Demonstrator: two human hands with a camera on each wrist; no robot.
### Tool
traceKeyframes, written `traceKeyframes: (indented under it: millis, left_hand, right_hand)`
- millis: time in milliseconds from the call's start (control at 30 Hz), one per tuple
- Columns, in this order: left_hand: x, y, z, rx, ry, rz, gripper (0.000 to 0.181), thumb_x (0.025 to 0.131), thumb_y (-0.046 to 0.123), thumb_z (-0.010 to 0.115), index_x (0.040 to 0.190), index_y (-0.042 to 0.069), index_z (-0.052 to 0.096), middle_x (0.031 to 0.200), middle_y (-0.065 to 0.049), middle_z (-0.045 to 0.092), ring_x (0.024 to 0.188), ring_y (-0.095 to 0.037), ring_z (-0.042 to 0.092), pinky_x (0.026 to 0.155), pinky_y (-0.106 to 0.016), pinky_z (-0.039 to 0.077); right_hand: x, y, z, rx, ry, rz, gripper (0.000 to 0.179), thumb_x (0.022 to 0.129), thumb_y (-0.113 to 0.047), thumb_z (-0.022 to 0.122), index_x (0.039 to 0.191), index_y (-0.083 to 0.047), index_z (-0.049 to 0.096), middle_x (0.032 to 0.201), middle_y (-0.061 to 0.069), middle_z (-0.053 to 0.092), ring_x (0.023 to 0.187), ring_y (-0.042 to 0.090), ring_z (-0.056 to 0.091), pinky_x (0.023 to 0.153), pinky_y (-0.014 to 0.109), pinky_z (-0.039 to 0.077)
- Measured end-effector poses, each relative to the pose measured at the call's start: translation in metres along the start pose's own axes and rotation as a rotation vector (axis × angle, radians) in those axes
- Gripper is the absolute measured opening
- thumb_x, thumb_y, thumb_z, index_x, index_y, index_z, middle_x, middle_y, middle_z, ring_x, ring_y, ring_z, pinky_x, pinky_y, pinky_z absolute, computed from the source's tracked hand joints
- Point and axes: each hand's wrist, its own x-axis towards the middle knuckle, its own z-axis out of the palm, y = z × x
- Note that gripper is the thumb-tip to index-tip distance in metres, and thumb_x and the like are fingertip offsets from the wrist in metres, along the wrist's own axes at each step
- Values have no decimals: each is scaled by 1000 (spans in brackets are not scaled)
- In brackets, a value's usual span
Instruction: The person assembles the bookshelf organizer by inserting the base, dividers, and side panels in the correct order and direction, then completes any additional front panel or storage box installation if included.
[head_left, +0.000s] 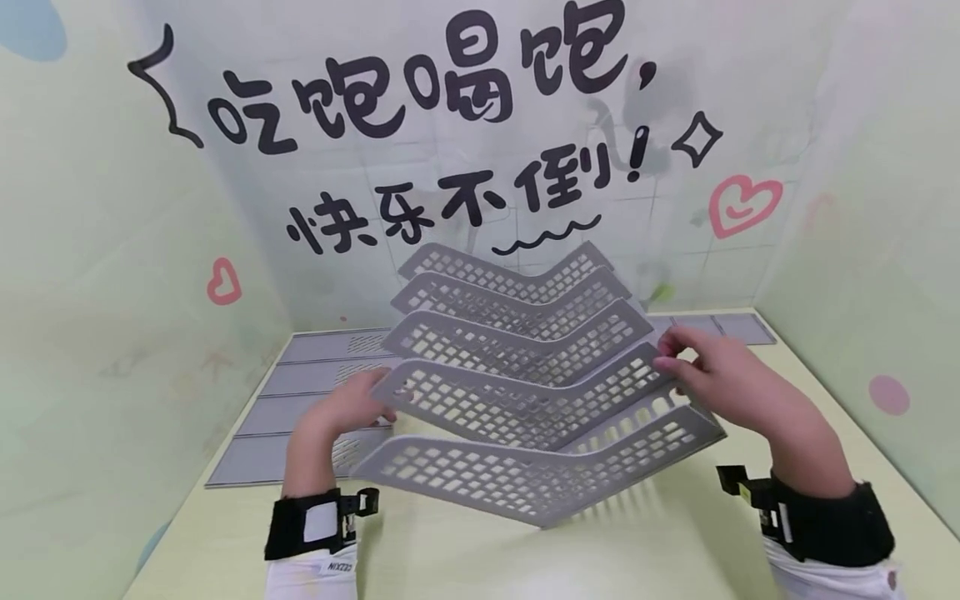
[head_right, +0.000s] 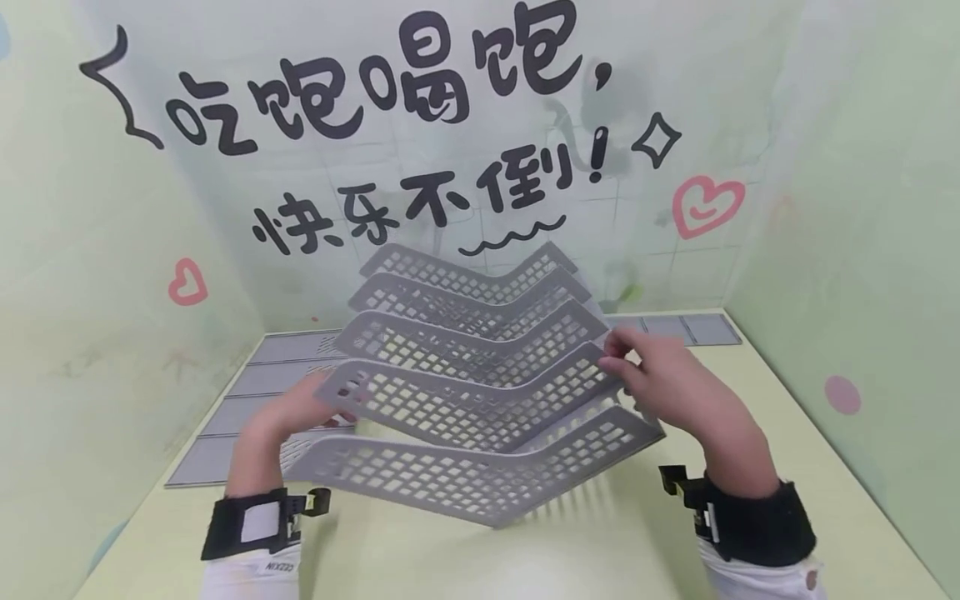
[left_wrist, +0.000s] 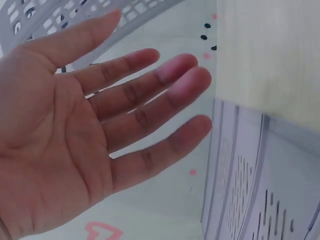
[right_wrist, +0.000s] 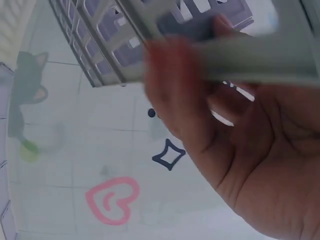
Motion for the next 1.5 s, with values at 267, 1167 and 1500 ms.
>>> traceKeyframes:
  millis: [267,1167,1500]
  left_hand:
    - [0,-18,-3,242,55,-163,56,106,31,61,144,-10,54,143,-34,61,131,-51,61,104,-60,55]
    - [9,-27,23,440,22,-367,72,97,33,78,147,-10,49,153,-48,39,134,-65,49,109,-71,48]
    - [6,15,43,517,-52,-306,29,80,16,90,97,4,71,97,-12,70,84,-25,62,75,-44,58]
  right_hand:
    - [-20,-8,-21,105,244,137,22,97,-31,81,106,-13,73,79,-4,67,55,13,53,50,28,45]
    - [-14,-22,2,307,139,-264,29,109,-1,47,113,-7,75,135,5,59,127,0,46,95,8,42]
    - [-12,-24,6,374,162,-221,27,108,0,47,111,-2,73,132,2,56,123,1,46,97,7,40]
